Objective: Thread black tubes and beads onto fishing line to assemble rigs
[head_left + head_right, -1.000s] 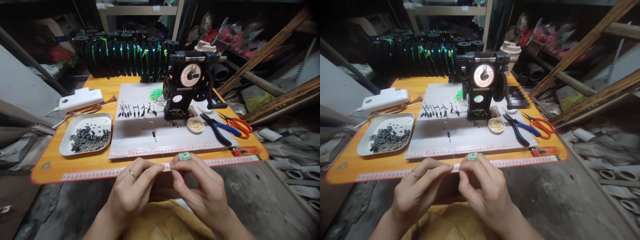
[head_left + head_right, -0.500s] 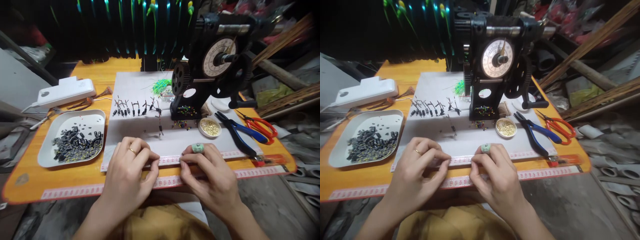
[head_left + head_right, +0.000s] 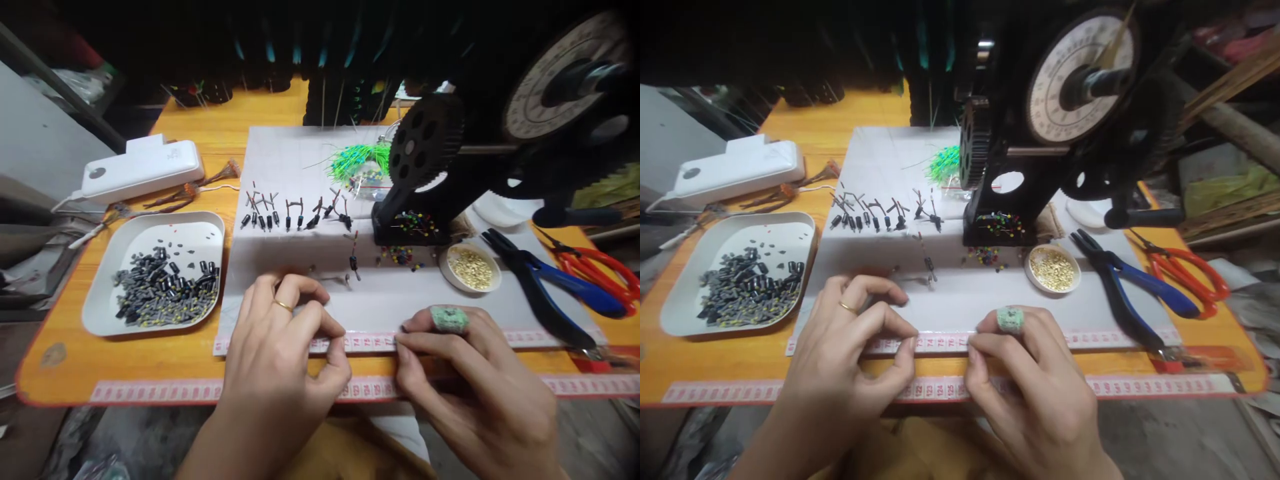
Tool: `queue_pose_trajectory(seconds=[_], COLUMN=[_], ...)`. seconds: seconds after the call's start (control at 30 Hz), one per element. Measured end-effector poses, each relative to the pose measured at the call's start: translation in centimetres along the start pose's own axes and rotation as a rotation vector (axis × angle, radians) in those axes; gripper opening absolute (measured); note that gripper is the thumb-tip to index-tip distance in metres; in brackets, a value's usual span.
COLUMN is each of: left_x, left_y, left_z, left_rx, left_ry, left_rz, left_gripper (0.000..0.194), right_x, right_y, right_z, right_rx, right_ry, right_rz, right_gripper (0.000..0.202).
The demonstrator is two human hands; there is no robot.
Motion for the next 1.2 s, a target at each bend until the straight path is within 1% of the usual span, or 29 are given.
queue_pose_trajectory(seconds=[0.2, 0.43, 0.53, 0.63, 0.7, 0.73, 0.77, 0.8, 0.83, 0.9, 0.93, 0.97, 1.0, 1.03, 1.1, 1.13, 1.2], left_x=[0.1, 0.1, 0.1, 0.4, 0.9, 1.1, 1.2, 1.3, 1.3, 1.0, 0.6, 0.3, 0.0, -0.4, -1.1, -1.5, -2.3], left_y=[-0.1, -0.2, -0.1, -0.2, -0.8, -1.3, -1.9, -2.6, -3.4, -4.9, -5.5, -6.0, -6.4, -6.5, -6.5, -6.4, -5.9], left_z=[0.2, 0.0, 0.2, 0.0, -0.6, -1.1, -1.6, -2.1, -2.5, -3.2, -3.4, -3.4, -3.4, -3.3, -3.3, -3.5, -4.1], left_rx=[0.014, -0.036, -0.045, -0.105, -0.173, -0.2, -0.227, -0.247, -0.26, -0.269, -0.258, -0.228, -0.175, -0.109, 0.036, 0.095, 0.167], left_ry=[-0.014, -0.005, 0.0, 0.013, 0.029, 0.042, 0.062, 0.083, 0.089, 0.009, -0.077, -0.182, -0.292, -0.392, -0.563, -0.645, -0.828], left_rz=[0.002, -0.029, -0.018, 0.003, -0.016, -0.043, -0.068, -0.091, -0.106, -0.083, -0.043, 0.001, 0.038, 0.073, 0.116, 0.127, 0.154], left_gripper=[0.012, 0.014, 0.014, 0.013, 0.015, 0.018, 0.021, 0.025, 0.027, 0.028, 0.027, 0.026, 0.029, 0.034, 0.044, 0.043, 0.029], right_x=[0.0, 0.2, 0.2, 0.2, 0.4, 0.5, 0.6, 0.6, 0.4, -0.5, -0.8, -0.9, -0.9, -0.8, -0.4, -0.3, -0.1], right_y=[-0.4, 0.0, 0.2, 0.2, -0.2, -0.4, -0.7, -1.2, -1.6, -2.6, -3.0, -3.3, -3.6, -3.9, -4.4, -4.6, -5.1], right_z=[-0.2, 0.2, 0.1, 0.1, 0.4, 0.5, 0.7, 0.8, 1.0, 1.9, 2.5, 3.0, 3.4, 3.7, 3.8, 3.9, 3.9], right_rx=[-0.033, -0.011, -0.012, -0.021, -0.046, -0.088, -0.158, -0.253, -0.364, -0.564, -0.627, -0.665, -0.689, -0.701, -0.714, -0.722, -0.751], right_ry=[-0.005, -0.009, -0.015, -0.013, 0.035, 0.104, 0.227, 0.409, 0.645, 1.171, 1.391, 1.549, 1.636, 1.667, 1.632, 1.599, 1.541], right_rz=[0.011, 0.005, 0.003, 0.004, -0.019, -0.038, -0.052, -0.054, -0.032, 0.07, 0.124, 0.167, 0.186, 0.192, 0.187, 0.195, 0.219], right_gripper=[0.012, 0.014, 0.015, 0.016, 0.018, 0.019, 0.019, 0.017, 0.014, 0.01, 0.01, 0.011, 0.012, 0.013, 0.015, 0.017, 0.024])
Point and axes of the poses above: each hand's wrist, its own y-axis towards the middle knuckle, its own x-axis out of the back of the hand, z = x × y, the point moved 4 cm from there along y, towards the middle knuckle, and after that the axes turned 4 degrees about -y, right-handed, at the moved point
